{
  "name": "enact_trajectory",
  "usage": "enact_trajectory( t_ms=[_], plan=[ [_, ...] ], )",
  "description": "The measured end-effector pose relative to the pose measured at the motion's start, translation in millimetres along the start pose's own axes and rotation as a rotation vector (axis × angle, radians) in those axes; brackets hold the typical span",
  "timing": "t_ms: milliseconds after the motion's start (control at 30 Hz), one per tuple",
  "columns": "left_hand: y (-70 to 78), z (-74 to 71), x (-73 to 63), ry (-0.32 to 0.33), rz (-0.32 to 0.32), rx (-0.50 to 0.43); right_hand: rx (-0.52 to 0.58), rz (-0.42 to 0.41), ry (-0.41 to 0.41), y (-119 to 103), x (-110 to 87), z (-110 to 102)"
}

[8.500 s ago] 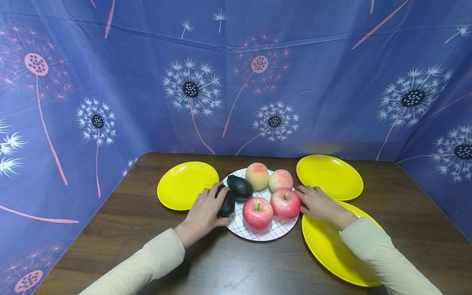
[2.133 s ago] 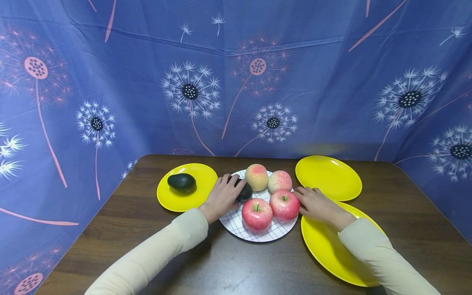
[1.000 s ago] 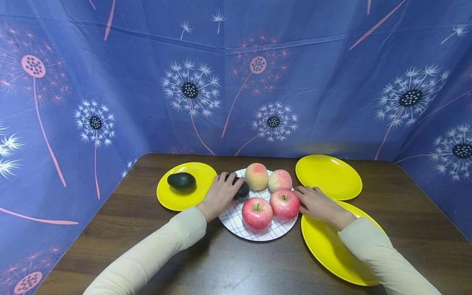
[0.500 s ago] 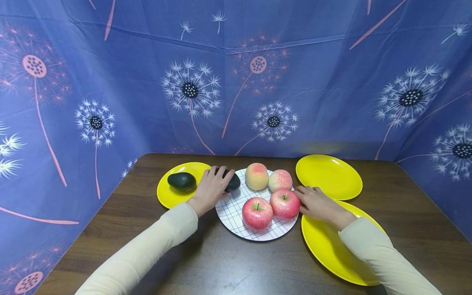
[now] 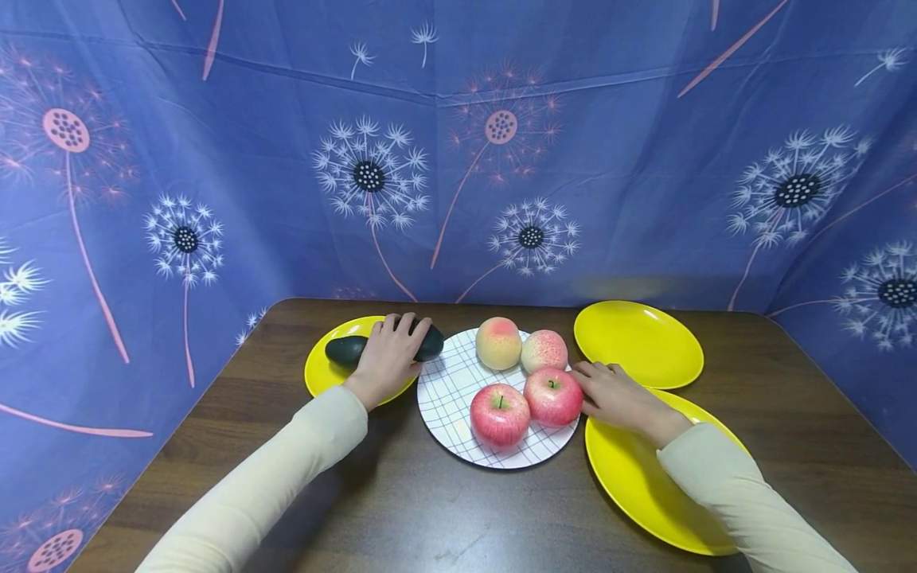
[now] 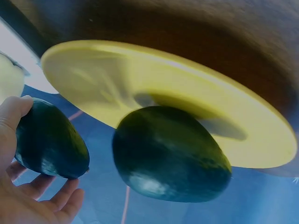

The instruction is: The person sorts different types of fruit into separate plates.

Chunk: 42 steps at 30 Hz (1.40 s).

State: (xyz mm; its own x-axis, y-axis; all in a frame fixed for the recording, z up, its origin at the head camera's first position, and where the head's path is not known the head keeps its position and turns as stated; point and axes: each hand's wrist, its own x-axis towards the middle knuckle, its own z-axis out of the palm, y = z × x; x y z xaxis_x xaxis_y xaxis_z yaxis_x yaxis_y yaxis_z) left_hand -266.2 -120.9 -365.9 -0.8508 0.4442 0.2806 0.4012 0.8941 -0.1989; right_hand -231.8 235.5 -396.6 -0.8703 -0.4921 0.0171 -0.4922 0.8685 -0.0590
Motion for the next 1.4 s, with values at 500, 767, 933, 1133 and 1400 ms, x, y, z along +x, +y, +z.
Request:
enact_trajectory(
  t_ms=[500,767,933,1133,1400],
  plan=[
    [-21.1,5.3,-1.8,-0.061,-0.039,0.016,0.004,0.005,-0.002,0.5,0.5,2.2],
    [-27.8,6.2,-2.0,-0.084,-0.056,-0.001,0.004,-0.004,0.003,2.4,-0.6,3.7],
    [-30.0,7.7,-1.5,-0.104,-0.064,0.004,0.004,-0.001,-0.003,2.3,0.4,3.1],
    [-30.9,10.5,-0.7,-0.114,-0.064,0.029,0.012,0.001,0.001,0.8,-0.2,1.5],
    [-31.0,11.0,0.3,-0.120,-0.058,0.029,0.012,0.005,-0.002,-0.3,1.2,0.5]
  ],
)
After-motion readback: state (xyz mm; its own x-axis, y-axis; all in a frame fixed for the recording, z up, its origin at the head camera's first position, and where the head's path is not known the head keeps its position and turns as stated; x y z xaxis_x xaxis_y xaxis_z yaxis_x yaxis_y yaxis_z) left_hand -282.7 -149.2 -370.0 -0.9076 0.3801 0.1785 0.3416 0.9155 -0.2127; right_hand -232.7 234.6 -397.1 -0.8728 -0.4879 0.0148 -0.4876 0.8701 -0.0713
